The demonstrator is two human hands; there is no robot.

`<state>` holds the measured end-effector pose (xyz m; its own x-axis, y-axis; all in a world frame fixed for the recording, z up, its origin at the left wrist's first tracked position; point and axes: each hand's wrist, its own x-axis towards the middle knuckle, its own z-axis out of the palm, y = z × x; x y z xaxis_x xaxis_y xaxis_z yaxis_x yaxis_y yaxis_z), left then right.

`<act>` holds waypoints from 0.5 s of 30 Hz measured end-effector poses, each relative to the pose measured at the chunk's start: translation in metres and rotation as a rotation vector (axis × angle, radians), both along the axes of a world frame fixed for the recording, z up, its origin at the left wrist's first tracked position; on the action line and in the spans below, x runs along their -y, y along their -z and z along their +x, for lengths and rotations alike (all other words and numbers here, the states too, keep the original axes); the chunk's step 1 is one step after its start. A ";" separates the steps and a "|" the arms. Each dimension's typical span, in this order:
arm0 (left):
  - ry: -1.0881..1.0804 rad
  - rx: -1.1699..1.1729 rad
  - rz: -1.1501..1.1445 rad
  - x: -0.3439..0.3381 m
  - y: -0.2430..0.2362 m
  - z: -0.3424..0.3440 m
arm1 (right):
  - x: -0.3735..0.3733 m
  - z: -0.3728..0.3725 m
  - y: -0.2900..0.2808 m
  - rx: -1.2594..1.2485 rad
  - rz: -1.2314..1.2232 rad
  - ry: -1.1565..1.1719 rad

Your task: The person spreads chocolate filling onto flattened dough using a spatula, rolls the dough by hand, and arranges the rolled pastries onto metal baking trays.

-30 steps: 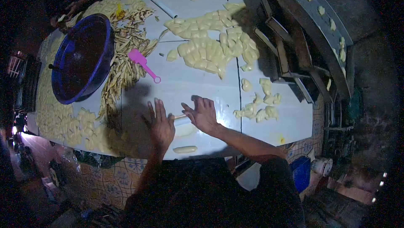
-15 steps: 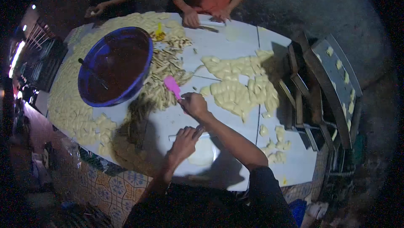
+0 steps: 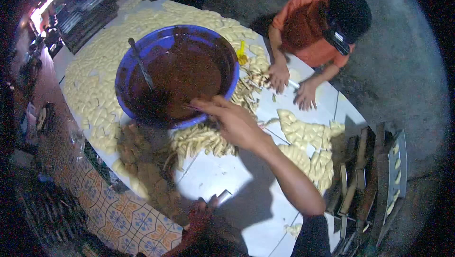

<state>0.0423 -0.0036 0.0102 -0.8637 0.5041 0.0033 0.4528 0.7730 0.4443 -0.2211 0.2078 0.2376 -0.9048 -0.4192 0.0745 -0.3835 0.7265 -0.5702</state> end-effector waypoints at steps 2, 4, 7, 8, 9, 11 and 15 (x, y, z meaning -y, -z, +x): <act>-0.032 0.290 0.025 -0.006 -0.004 -0.004 | 0.033 -0.057 0.024 -0.096 0.196 -0.195; 0.013 0.242 0.064 -0.004 0.007 -0.010 | 0.061 -0.104 0.034 0.119 0.516 -0.093; 0.082 0.230 0.091 -0.004 0.032 -0.002 | 0.067 -0.142 0.076 0.247 0.719 -0.239; 0.117 0.257 0.090 -0.004 0.046 0.004 | 0.067 -0.149 0.080 0.244 0.717 -0.248; 0.093 0.268 0.084 0.000 0.084 0.022 | 0.075 -0.149 0.077 0.264 0.630 -0.294; 0.029 -0.344 0.064 -0.001 0.169 0.060 | 0.098 -0.140 0.042 0.297 0.581 -0.335; 0.147 0.191 0.033 0.002 0.033 0.010 | 0.057 -0.158 0.078 0.406 0.179 -0.655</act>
<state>0.0523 -0.0055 -0.0232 -0.7674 0.6268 -0.1346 0.4648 0.6886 0.5565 -0.3791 0.1509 0.1593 -0.4115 -0.8505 -0.3276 -0.5519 0.5185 -0.6531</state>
